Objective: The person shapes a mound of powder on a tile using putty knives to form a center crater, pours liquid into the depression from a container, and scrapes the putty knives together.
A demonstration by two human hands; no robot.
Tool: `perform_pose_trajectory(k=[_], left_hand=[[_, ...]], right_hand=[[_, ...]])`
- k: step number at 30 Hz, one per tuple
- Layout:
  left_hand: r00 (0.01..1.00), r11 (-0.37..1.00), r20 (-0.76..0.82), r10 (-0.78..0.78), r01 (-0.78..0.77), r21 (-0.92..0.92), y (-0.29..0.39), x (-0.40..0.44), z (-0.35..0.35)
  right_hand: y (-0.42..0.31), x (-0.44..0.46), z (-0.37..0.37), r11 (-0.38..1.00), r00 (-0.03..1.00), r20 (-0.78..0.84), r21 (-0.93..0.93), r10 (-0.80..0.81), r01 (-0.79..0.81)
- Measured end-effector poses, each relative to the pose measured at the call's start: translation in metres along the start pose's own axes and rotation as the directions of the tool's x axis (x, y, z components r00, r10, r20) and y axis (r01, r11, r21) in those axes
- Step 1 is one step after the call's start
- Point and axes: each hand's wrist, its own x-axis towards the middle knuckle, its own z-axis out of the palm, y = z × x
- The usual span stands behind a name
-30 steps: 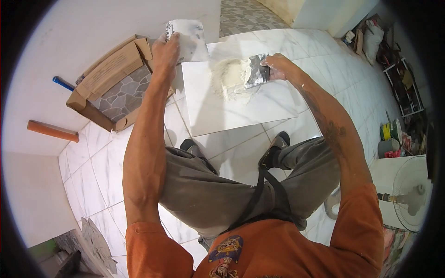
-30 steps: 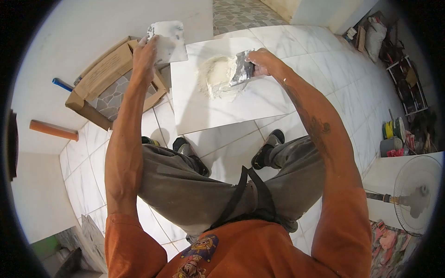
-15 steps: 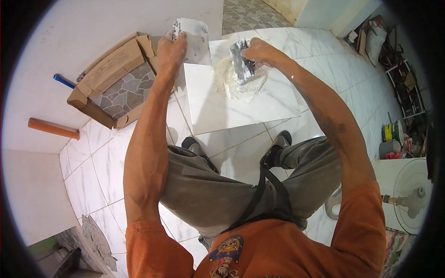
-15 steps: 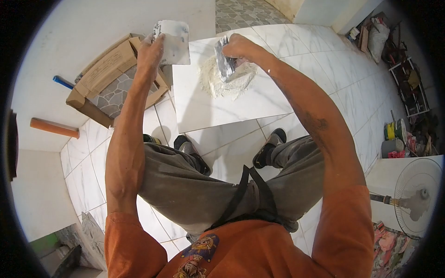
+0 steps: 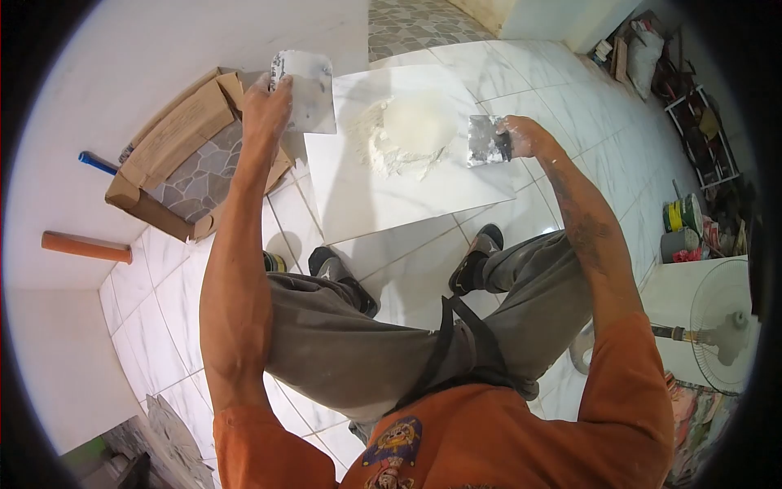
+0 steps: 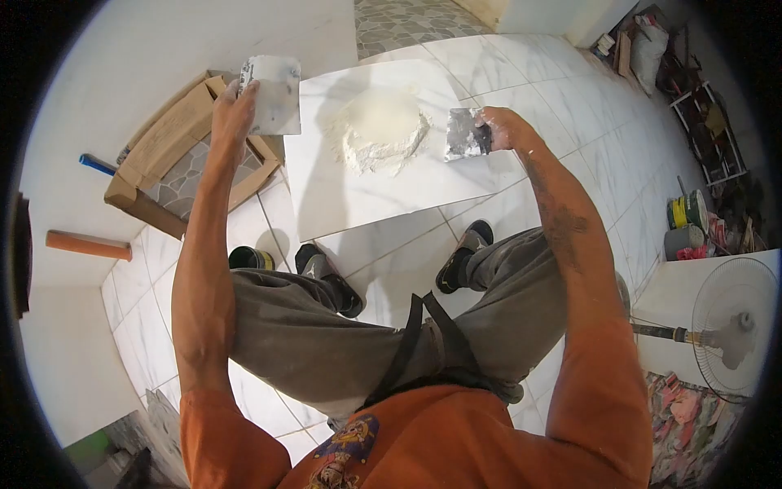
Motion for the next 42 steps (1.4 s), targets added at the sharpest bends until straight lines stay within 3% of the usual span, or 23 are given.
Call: perform_pose_trajectory(k=[3, 4, 5, 7, 8, 11, 14, 20, 23, 26, 29, 32, 35, 38, 41, 42], left_hand=[[0.999, 1.0, 0.045, 0.006, -0.006, -0.02, -0.002, 0.0, 0.007], [0.999, 0.999, 0.052, 0.009, -0.006, -0.05, -0.003, 0.002, 0.011], [0.998, 0.997, 0.058, 0.01, -0.005, -0.08, -0.003, 0.003, 0.013], [0.999, 0.99, 0.034, 0.04, -0.035, -0.14, -0.001, 0.0, 0.02], [0.998, 0.984, 0.018, 0.056, -0.052, -0.17, 0.001, -0.001, 0.023], [0.997, 0.989, 0.024, 0.077, -0.074, -0.127, 0.005, -0.002, 0.024], [0.994, 0.99, -0.005, 0.106, -0.106, -0.094, -0.003, 0.005, 0.028], [0.995, 0.994, 0.005, 0.1, -0.099, -0.035, 0.001, 0.001, 0.026], [0.99, 0.999, 0.141, 0.012, -0.007, -0.038, 0.005, 0.0, 0.023], [0.996, 0.997, 0.089, 0.018, -0.025, 0.077, 0.004, 0.0, 0.03], [0.994, 0.993, 0.033, 0.109, -0.11, 0.039, -0.013, 0.004, 0.05], [0.991, 0.967, 0.061, 0.122, -0.132, 0.217, 0.002, -0.005, 0.06], [0.976, 0.949, 0.008, 0.216, -0.212, 0.235, -0.01, -0.004, 0.081], [0.972, 0.919, 0.051, 0.23, -0.234, 0.317, 0.013, -0.028, 0.095], [0.97, 0.916, 0.09, 0.225, -0.242, 0.321, 0.022, -0.044, 0.114], [0.973, 0.916, 0.121, 0.199, -0.228, 0.33, 0.028, -0.049, 0.117]], right_hand=[[0.006, 0.023, -0.012, 0.985, 0.983, 0.084, 0.052, -0.166, 0.162], [0.008, 0.051, -0.03, 0.904, 0.918, 0.224, -0.208, -0.328, 0.374], [0.011, 0.08, -0.048, 0.707, 0.806, 0.353, -0.394, -0.474, 0.588], [0.007, 0.085, -0.028, 0.875, 0.865, 0.262, -0.119, -0.428, 0.469], [0.004, 0.09, -0.022, 0.827, 0.828, 0.309, -0.177, -0.469, 0.534], [-0.014, 0.053, 0.019, 0.563, 0.816, 0.247, -0.619, -0.523, 0.548], [-0.025, 0.062, 0.051, 0.571, 0.842, -0.056, -0.759, -0.537, 0.314], [-0.041, 0.035, 0.075, 0.304, 0.771, 0.089, -0.885, -0.631, 0.352], [-0.044, 0.026, 0.086, 0.226, 0.758, 0.168, -0.894, -0.63, 0.386], [-0.052, 0.02, 0.101, 0.241, 0.842, 0.185, -0.907, -0.507, 0.345], [-0.047, -0.004, 0.115, 0.424, 0.875, 0.164, -0.824, -0.455, 0.375], [-0.035, -0.014, 0.138, 0.396, 0.825, 0.119, -0.834, -0.552, 0.385], [-0.034, -0.025, 0.145, 0.329, 0.83, 0.199, -0.851, -0.522, 0.41], [-0.036, -0.025, 0.152, 0.377, 0.905, 0.143, -0.874, -0.401, 0.305], [-0.032, -0.05, 0.163, 0.636, 0.901, 0.146, -0.663, -0.408, 0.396], [-0.029, -0.039, 0.156, 0.662, 0.88, 0.186, -0.596, -0.437, 0.455]])
